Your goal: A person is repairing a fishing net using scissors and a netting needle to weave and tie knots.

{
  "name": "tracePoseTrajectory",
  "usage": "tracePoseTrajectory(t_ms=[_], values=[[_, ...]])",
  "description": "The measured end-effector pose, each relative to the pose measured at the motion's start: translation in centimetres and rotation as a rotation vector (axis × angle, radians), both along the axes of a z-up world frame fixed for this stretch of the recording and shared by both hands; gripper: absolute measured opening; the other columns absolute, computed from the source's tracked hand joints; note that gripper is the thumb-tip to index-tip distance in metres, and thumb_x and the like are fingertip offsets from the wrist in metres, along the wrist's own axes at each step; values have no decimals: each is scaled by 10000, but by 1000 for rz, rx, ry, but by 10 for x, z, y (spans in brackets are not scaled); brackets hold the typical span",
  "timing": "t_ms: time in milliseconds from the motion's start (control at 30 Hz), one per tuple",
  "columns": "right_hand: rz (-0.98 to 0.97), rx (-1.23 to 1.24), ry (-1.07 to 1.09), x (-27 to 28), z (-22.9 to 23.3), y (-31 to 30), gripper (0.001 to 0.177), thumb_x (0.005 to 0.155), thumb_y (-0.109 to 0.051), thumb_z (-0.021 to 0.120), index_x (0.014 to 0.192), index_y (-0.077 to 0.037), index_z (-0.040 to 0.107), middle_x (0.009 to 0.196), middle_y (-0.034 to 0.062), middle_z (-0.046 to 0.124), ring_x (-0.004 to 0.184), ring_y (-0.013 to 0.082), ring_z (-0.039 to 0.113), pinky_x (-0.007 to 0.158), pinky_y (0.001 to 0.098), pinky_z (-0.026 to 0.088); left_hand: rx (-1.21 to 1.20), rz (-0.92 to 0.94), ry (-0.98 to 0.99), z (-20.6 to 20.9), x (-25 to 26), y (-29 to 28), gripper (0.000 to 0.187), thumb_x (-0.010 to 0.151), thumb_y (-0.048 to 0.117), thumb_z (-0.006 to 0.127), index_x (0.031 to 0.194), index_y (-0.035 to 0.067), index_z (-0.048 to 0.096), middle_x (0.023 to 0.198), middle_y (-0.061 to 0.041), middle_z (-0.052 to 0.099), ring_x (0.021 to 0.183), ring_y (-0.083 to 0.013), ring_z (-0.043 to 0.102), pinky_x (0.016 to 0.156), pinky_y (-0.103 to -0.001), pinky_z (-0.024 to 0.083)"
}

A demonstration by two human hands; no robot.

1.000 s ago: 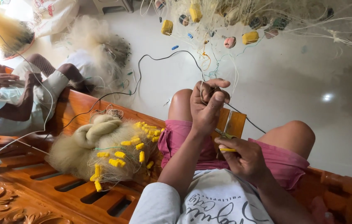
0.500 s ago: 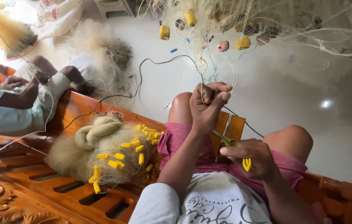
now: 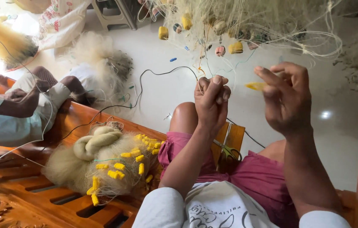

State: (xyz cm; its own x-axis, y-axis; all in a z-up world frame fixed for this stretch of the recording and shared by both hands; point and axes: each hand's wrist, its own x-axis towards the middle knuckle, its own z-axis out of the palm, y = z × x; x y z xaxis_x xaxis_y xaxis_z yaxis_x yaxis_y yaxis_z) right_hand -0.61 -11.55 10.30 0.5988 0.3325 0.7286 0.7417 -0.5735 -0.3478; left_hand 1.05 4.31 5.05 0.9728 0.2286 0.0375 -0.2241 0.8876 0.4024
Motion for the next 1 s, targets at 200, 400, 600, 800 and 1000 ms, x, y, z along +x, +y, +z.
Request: tracePoseTrajectory(t_ms=[200,400,600,800,1000], values=[[-83,-54,10,22,-1,10,181,1033,-74,745,1185,17,783,1048,148,572,877,254,533,697,344,459,-92,-33,-68,-7,6,-2,417,930,54,674,686,162,354,817,-163,698,462,-82,338,554,-235,385],[72,207,220,32,-1,27,193,1065,-135,615,1154,34,647,1060,166,613,914,232,639,830,320,550,-67,-74,-92,1,10,-10,426,963,70,652,676,165,351,842,-198,693,456,-83,341,558,-239,370],[246,302,209,47,-10,35,252,1015,-211,699,1242,-148,608,1129,84,383,963,170,427,660,247,411,230,23,-163,19,10,-18,463,903,97,619,662,173,230,515,-5,359,509,-105,345,522,-263,298],[-3,300,40,3,19,23,240,1061,-195,641,1205,-10,692,1190,133,449,1023,243,500,884,344,434,494,16,-131,-8,23,-9,463,914,173,696,683,158,294,883,-166,722,584,-133,479,539,-261,388],[72,1270,94,-36,-50,-101,436,913,-566,625,901,-151,492,852,-49,420,610,83,292,528,279,357,359,-150,-243,-45,33,-1,505,851,2,735,776,178,267,1059,-144,677,886,-97,556,754,-298,414]])
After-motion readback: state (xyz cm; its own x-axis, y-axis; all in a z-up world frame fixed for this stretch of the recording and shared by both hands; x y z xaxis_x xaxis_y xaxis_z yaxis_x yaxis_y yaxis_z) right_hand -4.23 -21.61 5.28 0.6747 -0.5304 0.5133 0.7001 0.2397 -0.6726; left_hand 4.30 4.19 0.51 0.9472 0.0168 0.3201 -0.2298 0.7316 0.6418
